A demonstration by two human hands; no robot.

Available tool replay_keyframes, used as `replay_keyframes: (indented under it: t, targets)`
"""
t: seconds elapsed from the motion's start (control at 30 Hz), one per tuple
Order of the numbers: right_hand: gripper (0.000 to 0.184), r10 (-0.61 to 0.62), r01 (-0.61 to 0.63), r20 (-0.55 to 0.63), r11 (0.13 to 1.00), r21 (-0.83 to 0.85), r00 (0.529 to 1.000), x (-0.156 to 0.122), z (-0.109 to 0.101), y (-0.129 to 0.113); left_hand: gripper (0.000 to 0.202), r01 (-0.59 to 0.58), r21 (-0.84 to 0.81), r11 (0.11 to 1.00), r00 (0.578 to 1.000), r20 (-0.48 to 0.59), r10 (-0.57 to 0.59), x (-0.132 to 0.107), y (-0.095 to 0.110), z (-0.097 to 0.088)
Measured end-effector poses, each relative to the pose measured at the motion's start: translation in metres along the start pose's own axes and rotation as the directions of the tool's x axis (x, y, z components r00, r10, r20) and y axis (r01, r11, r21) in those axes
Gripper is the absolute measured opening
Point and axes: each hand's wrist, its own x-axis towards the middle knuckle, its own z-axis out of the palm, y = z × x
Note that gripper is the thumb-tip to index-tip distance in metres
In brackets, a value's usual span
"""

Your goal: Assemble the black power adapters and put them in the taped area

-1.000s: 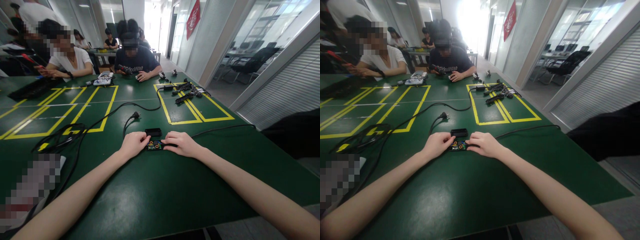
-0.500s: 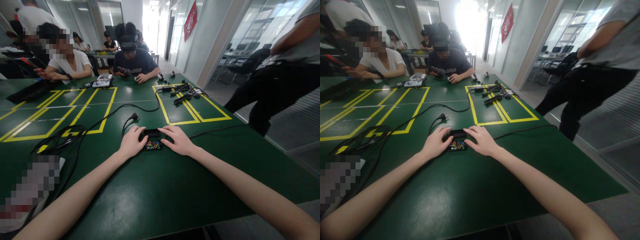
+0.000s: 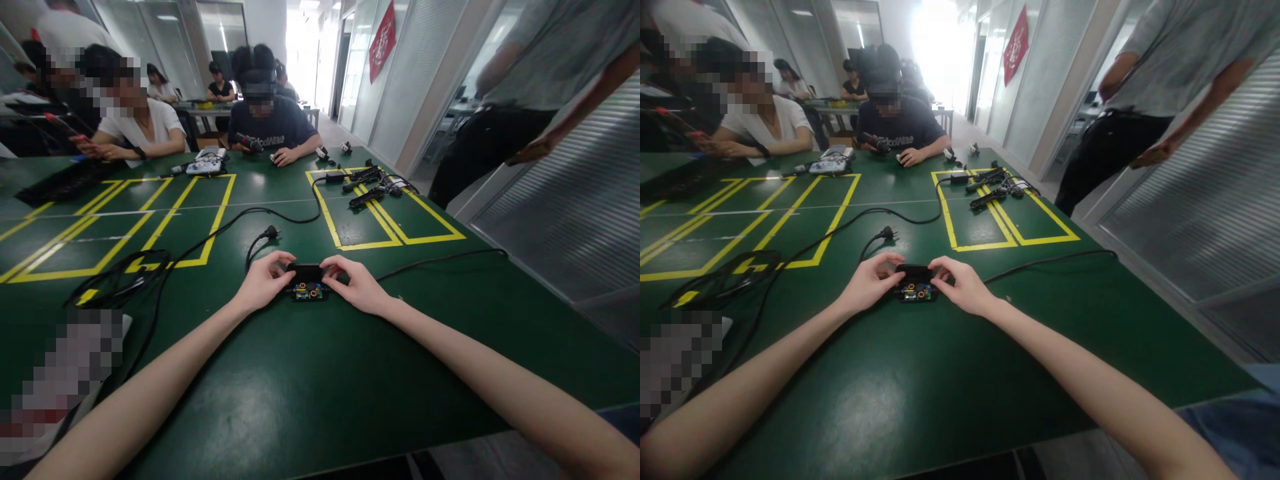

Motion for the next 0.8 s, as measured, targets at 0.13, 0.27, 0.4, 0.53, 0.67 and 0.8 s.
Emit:
replay_keyframes:
  t: [0.13,0.27,0.4,0.53,0.67,0.8]
  targets:
    - [0.03,0.125,-0.115,-0.037,0.972,0.207,0.991,0.0017,0.0037,0.0033,0.031,0.043,-0.01,0.999,0.999,0.027,-0.042,-0.0008,0.0034,-0.0006]
    - [0.027,0.185,-0.179,0.007,0.945,0.272,0.983,0.0033,0.0019,0.0058,0.032,0.075,-0.092,0.993,0.996,0.045,-0.071,-0.0002,0.004,-0.002]
    - [0.03,0.232,-0.222,0.003,0.929,0.295,0.973,0.0035,-0.0003,0.0056,0.034,0.077,-0.124,0.989,0.997,0.028,-0.074,0.0007,0.0039,-0.0027]
    - [0.031,0.245,-0.232,0.004,0.913,0.337,0.969,0.0029,-0.0009,0.0062,0.034,0.074,-0.113,0.991,0.997,0.028,-0.071,0.0007,0.0043,-0.0026]
    - [0.032,0.241,-0.232,0.015,0.911,0.342,0.97,0.0022,-0.0013,0.0065,0.032,0.07,-0.118,0.991,0.997,0.027,-0.067,0.0003,0.0048,-0.0028]
    - [0.033,0.248,-0.243,0.026,0.913,0.329,0.968,0.0019,-0.0017,0.0056,0.03,0.068,-0.145,0.987,0.998,0.026,-0.065,0.0001,0.0056,-0.0032]
